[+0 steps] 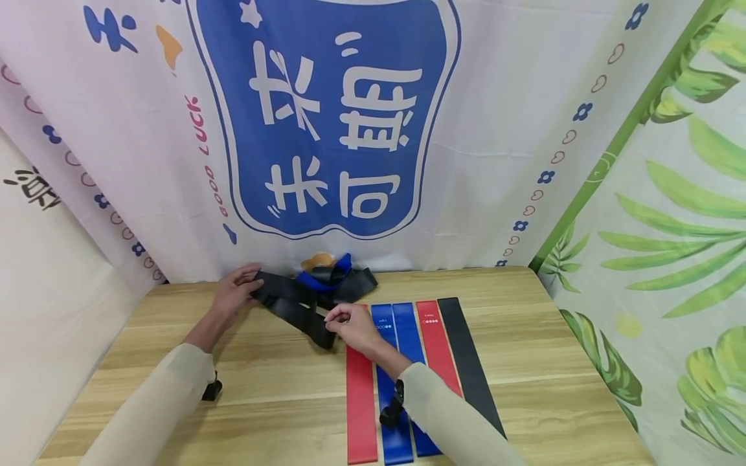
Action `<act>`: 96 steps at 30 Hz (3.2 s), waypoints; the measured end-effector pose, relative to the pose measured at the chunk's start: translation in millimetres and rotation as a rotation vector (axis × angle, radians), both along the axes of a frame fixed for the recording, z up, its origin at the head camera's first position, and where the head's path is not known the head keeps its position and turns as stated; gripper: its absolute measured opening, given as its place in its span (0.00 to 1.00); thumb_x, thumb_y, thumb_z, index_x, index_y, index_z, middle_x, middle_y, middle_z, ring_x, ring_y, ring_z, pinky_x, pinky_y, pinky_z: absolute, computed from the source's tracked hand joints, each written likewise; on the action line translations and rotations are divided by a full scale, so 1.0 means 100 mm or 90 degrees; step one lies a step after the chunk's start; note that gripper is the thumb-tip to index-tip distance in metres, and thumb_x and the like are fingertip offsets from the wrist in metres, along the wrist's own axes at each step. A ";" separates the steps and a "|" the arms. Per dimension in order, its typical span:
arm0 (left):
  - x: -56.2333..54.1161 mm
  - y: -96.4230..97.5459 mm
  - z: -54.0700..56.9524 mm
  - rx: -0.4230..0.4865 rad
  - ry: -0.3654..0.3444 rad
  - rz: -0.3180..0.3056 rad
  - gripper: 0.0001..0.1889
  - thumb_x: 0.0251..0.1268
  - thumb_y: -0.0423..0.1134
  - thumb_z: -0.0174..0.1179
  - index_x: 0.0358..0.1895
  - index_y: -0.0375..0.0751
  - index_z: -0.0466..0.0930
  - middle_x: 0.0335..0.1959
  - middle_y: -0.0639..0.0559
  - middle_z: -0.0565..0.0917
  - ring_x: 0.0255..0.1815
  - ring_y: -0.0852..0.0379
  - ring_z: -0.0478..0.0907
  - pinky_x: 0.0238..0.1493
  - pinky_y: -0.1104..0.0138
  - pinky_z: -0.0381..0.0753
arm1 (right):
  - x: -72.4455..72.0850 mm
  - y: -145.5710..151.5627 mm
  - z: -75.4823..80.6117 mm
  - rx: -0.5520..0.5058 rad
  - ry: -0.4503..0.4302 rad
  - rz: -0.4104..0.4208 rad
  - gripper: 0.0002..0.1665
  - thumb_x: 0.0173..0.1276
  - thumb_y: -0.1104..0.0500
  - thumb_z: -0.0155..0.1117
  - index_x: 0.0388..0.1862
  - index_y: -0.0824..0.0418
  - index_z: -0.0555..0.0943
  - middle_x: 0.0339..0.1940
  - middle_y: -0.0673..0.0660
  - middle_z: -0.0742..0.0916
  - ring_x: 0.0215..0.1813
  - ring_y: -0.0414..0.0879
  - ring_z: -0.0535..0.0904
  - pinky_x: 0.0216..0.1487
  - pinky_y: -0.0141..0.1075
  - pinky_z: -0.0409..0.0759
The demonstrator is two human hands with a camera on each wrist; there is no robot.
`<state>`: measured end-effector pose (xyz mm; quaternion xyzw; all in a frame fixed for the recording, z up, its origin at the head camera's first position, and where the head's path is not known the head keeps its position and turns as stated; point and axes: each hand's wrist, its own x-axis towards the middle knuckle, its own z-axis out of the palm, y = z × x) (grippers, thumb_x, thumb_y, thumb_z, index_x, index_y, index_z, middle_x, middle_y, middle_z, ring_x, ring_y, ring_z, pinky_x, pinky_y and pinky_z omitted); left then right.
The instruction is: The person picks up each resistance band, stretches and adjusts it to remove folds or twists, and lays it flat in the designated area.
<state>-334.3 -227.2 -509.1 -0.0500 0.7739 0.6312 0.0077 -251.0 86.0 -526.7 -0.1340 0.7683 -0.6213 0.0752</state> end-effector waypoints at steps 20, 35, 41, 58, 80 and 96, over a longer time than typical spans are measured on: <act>0.16 -0.23 0.00 -0.047 -0.015 -0.057 0.27 0.73 0.31 0.65 0.72 0.29 0.73 0.53 0.45 0.79 0.40 0.61 0.80 0.35 0.62 0.87 | 0.01 0.14 -0.04 -0.014 -0.001 -0.017 0.15 0.71 0.57 0.76 0.52 0.63 0.88 0.28 0.50 0.79 0.31 0.41 0.73 0.37 0.30 0.73; 0.34 -0.25 -0.02 -0.059 -0.023 -0.118 0.28 0.74 0.33 0.67 0.73 0.32 0.73 0.58 0.45 0.69 0.52 0.54 0.69 0.40 0.58 0.83 | 0.01 0.23 -0.03 -0.079 -0.039 -0.067 0.08 0.72 0.65 0.71 0.45 0.70 0.86 0.40 0.51 0.88 0.38 0.43 0.79 0.40 0.33 0.79; 0.41 -0.27 0.01 -0.061 -0.003 -0.132 0.28 0.71 0.30 0.69 0.72 0.29 0.73 0.56 0.42 0.71 0.47 0.54 0.72 0.41 0.64 0.81 | -0.02 0.33 -0.03 -0.100 -0.063 -0.071 0.08 0.73 0.66 0.69 0.45 0.71 0.84 0.38 0.51 0.88 0.36 0.45 0.80 0.41 0.37 0.83; 0.57 -0.25 0.12 -0.056 -0.041 -0.225 0.28 0.68 0.30 0.71 0.69 0.27 0.75 0.68 0.33 0.78 0.56 0.53 0.78 0.48 0.70 0.83 | -0.03 0.52 0.04 -0.148 -0.028 -0.028 0.14 0.71 0.72 0.61 0.54 0.76 0.81 0.37 0.49 0.89 0.36 0.46 0.79 0.38 0.36 0.79; 0.72 -0.21 0.21 -0.092 -0.107 -0.379 0.26 0.68 0.33 0.72 0.68 0.35 0.80 0.67 0.40 0.77 0.54 0.48 0.74 0.50 0.63 0.83 | -0.02 0.59 0.21 -0.043 0.036 -0.056 0.21 0.66 0.62 0.78 0.56 0.66 0.85 0.47 0.59 0.82 0.54 0.52 0.74 0.58 0.46 0.72; 0.77 -0.20 0.23 -0.120 -0.083 -0.426 0.22 0.68 0.34 0.72 0.65 0.40 0.84 0.65 0.41 0.80 0.59 0.48 0.75 0.56 0.64 0.80 | -0.06 0.64 0.26 -0.050 0.099 -0.004 0.21 0.64 0.74 0.70 0.57 0.75 0.81 0.56 0.73 0.86 0.58 0.53 0.79 0.69 0.56 0.75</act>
